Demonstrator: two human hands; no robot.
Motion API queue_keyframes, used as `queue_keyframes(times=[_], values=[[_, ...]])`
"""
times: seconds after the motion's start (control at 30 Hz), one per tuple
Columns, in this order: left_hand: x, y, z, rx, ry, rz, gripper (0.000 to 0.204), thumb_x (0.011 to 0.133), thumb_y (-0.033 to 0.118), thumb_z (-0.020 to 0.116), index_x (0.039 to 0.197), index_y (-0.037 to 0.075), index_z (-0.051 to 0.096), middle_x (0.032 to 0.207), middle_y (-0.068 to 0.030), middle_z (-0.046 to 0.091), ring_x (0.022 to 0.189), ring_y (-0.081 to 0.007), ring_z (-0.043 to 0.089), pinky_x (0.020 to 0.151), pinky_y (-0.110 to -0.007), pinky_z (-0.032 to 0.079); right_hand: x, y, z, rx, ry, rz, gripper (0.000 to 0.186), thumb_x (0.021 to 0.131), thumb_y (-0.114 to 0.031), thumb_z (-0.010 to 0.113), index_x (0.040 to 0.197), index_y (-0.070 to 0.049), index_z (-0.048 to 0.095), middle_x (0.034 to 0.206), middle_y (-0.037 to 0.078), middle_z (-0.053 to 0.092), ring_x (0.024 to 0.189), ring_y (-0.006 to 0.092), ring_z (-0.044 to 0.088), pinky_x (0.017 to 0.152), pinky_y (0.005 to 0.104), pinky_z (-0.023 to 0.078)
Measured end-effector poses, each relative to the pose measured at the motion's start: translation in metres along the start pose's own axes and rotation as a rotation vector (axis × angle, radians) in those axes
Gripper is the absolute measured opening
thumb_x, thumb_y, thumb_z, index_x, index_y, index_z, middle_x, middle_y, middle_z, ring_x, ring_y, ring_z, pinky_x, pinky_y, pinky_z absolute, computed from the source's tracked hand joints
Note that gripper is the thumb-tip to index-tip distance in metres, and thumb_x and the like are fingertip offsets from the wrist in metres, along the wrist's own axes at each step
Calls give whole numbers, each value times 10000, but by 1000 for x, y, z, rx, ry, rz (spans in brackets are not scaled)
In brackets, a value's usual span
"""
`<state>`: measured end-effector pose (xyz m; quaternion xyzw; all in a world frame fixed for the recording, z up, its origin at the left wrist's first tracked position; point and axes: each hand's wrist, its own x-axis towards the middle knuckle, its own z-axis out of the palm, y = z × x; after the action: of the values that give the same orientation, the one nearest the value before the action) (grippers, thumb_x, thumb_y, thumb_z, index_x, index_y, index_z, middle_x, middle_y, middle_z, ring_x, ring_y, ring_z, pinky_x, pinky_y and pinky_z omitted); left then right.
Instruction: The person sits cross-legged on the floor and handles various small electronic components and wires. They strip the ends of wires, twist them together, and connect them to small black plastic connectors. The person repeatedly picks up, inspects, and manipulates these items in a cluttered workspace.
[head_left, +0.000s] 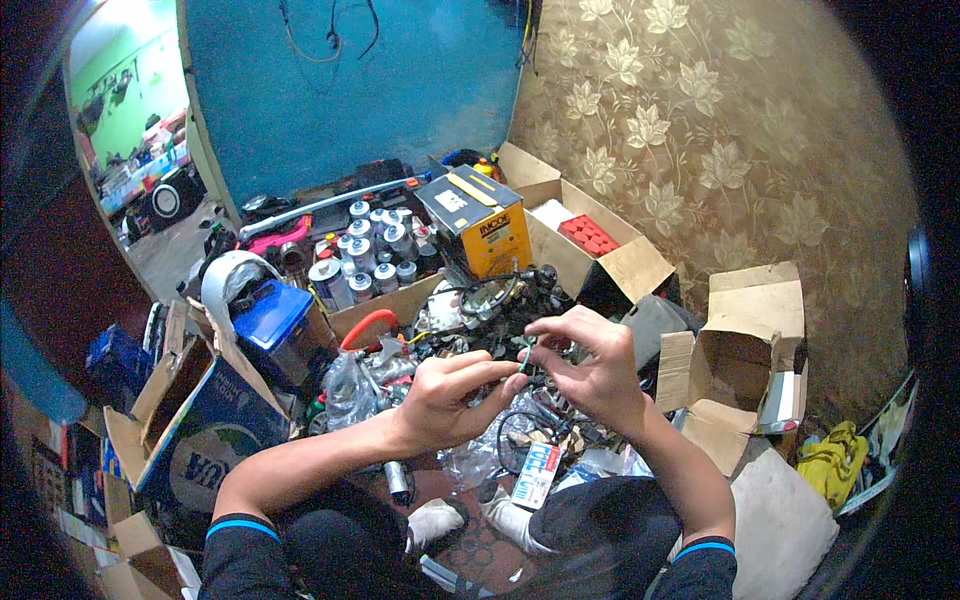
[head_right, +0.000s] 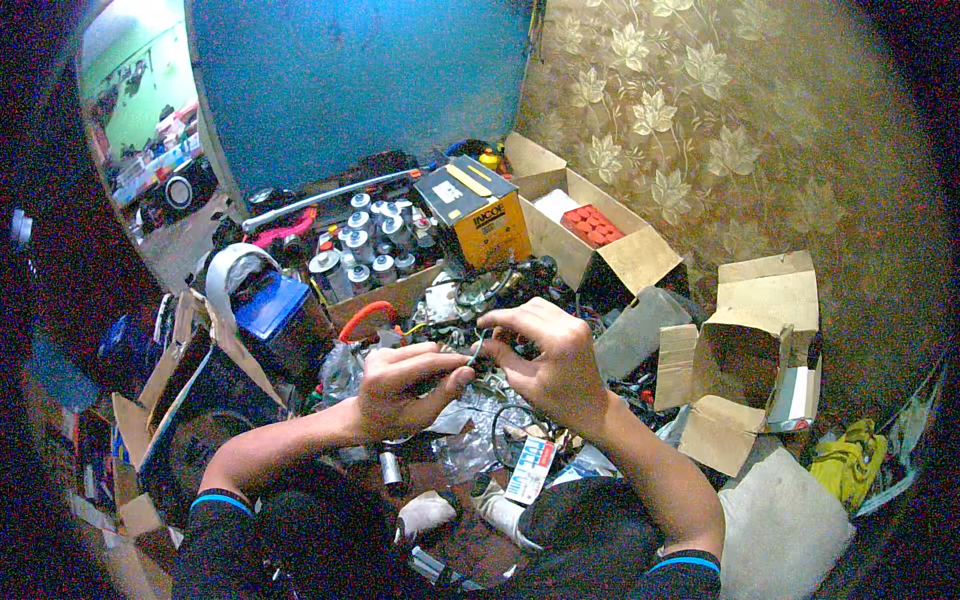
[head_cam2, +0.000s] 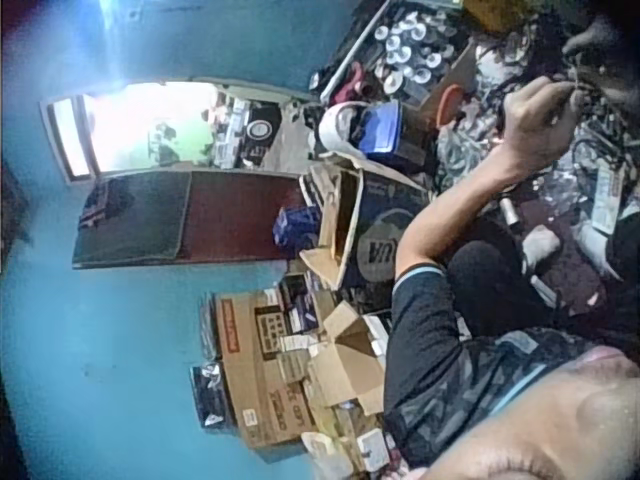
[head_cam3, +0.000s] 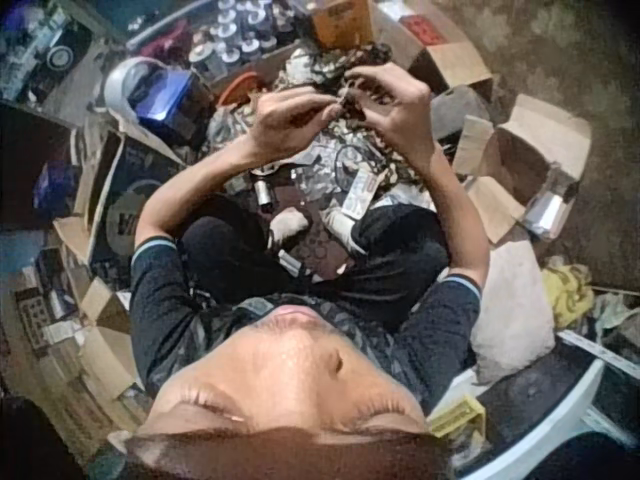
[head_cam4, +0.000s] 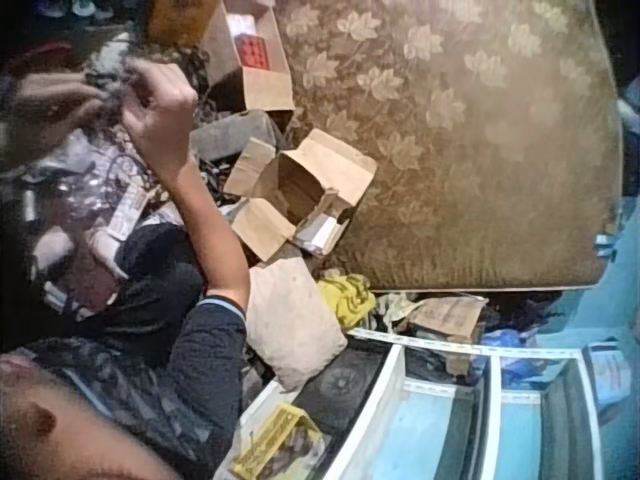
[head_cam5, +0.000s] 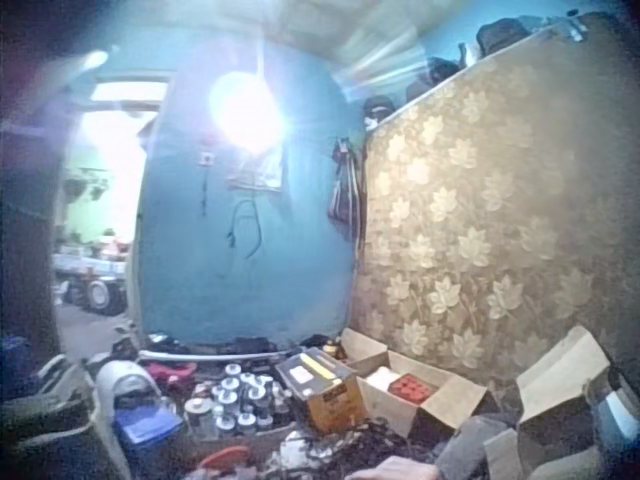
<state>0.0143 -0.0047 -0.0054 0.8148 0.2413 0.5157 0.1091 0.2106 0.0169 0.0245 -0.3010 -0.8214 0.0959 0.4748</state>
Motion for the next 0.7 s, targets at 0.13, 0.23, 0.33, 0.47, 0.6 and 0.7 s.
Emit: queue_keyframes(times=[0.13,0.23,0.33,0.47,0.6,0.7], values=[[-3,-5,0,-77,1,-68,103,857,77,634,901,-10,668,631,-99,557,524,-169,558,463,-305,406,0,0,-3,111,-40,25,122,720,-6,731,831,-18,682,767,87,666,675,171,617,609,285,481],[-5,-8,-7,-416,-89,-362,302,942,217,491,995,-29,658,684,-75,584,575,-105,536,511,-272,404,-2,-2,-4,182,-30,61,99,737,16,715,825,-9,676,779,80,674,684,132,632,604,259,486],[-8,-15,-12,-824,-68,-583,483,975,336,364,1095,-64,607,775,-72,605,532,-82,458,473,-227,364,-5,0,-4,257,-17,171,95,749,4,693,841,-9,673,795,111,684,728,186,679,643,289,520],[-4,-25,-10,-717,21,-617,285,942,176,527,1109,-37,615,869,-75,627,673,-83,575,555,-222,465,-5,5,1,264,-84,181,74,788,32,645,854,8,665,779,79,675,742,132,659,648,255,508],[0,-14,-8,-496,-26,-457,262,878,86,648,1117,-20,620,963,-54,643,846,-101,619,668,-218,516,-11,15,12,359,-147,197,111,784,20,637,893,2,649,782,82,676,711,101,638,621,251,497],[0,-15,-4,-436,-8,-382,239,867,110,676,1064,-22,647,953,-56,642,801,-91,612,624,-210,506,-10,12,12,420,-167,243,123,774,10,634,896,-3,641,769,77,675,705,85,629,637,250,502]])
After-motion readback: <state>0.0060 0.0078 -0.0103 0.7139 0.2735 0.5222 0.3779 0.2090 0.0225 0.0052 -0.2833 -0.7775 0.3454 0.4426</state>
